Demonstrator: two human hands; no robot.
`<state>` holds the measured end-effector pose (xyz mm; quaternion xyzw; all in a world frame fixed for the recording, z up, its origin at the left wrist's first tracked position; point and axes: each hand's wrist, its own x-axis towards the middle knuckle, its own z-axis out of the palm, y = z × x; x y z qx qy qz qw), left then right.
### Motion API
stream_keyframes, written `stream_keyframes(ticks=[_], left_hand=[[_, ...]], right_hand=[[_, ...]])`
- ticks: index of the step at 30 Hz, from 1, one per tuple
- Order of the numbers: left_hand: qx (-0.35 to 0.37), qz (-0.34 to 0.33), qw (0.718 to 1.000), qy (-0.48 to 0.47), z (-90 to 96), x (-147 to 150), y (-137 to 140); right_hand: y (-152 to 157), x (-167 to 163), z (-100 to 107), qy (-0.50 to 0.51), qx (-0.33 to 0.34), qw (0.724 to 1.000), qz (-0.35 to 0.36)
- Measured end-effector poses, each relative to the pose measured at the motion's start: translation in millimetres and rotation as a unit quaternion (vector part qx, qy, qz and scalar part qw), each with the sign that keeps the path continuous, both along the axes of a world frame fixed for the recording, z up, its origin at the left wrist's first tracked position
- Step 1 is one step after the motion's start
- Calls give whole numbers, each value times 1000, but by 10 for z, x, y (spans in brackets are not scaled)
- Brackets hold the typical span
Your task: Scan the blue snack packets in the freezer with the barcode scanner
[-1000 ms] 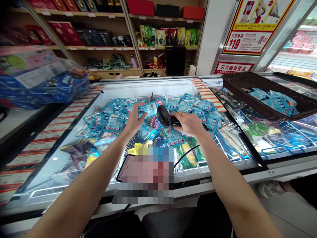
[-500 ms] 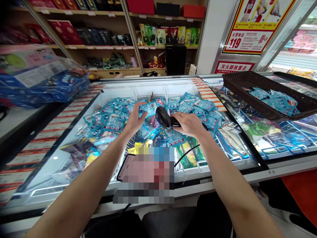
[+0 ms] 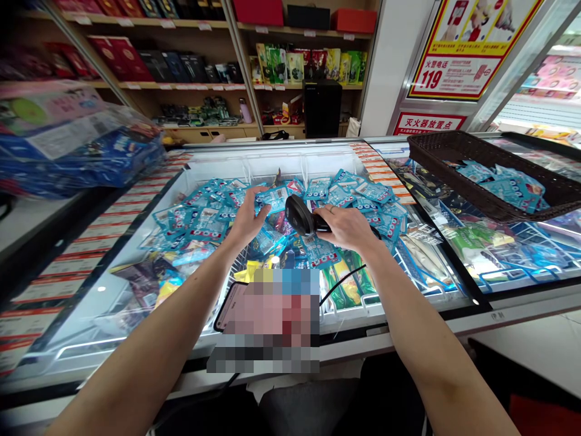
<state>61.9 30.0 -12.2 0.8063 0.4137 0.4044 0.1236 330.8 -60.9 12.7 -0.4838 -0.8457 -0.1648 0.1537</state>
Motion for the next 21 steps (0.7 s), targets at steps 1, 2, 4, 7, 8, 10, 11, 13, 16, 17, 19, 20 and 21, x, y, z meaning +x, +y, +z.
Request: stream_keyframes(ticks=[1, 2, 4, 7, 8, 10, 11, 13, 16, 17, 19, 20, 21], left_hand=[[0, 0, 1000, 0, -2, -1, 1], [-1, -1, 1000, 1, -3, -1, 2], [0, -1, 1000, 4, -5, -3, 2], [3, -2, 1000, 7, -3, -2, -1], [4, -2, 1000, 8, -2, 0, -1], [11, -1, 1000, 9, -1, 4, 0], [18, -1, 1000, 12, -1, 7, 2], [41, 4, 999, 22, -3, 14, 6], [80, 56, 995, 37, -2, 21, -6], [88, 90, 991, 40, 2, 23, -21], [96, 156, 982, 44, 19, 29, -66], [96, 178, 978, 47, 32, 33, -94], [96, 189, 976, 52, 46, 37, -121]], right_hand=[[-1, 1, -2, -1, -1, 1000, -1], [-2, 2, -3, -3, -2, 1000, -1], [-4, 1, -3, -4, -2, 1000, -2], [-4, 1, -4, -3, -2, 1000, -2], [-2, 2, -5, -2, -2, 1000, -1], [4, 8, -11, 1, -2, 1000, 0], [8, 12, -16, 4, -1, 1000, 0], [14, 22, -28, 11, 2, 1000, -4], [19, 31, -41, 17, 6, 1000, -16], [18, 32, -41, 17, 8, 1000, -20], [13, 32, -34, 19, 10, 999, -27], [10, 31, -28, 19, 9, 999, -29], [7, 30, -20, 20, 6, 999, -31]])
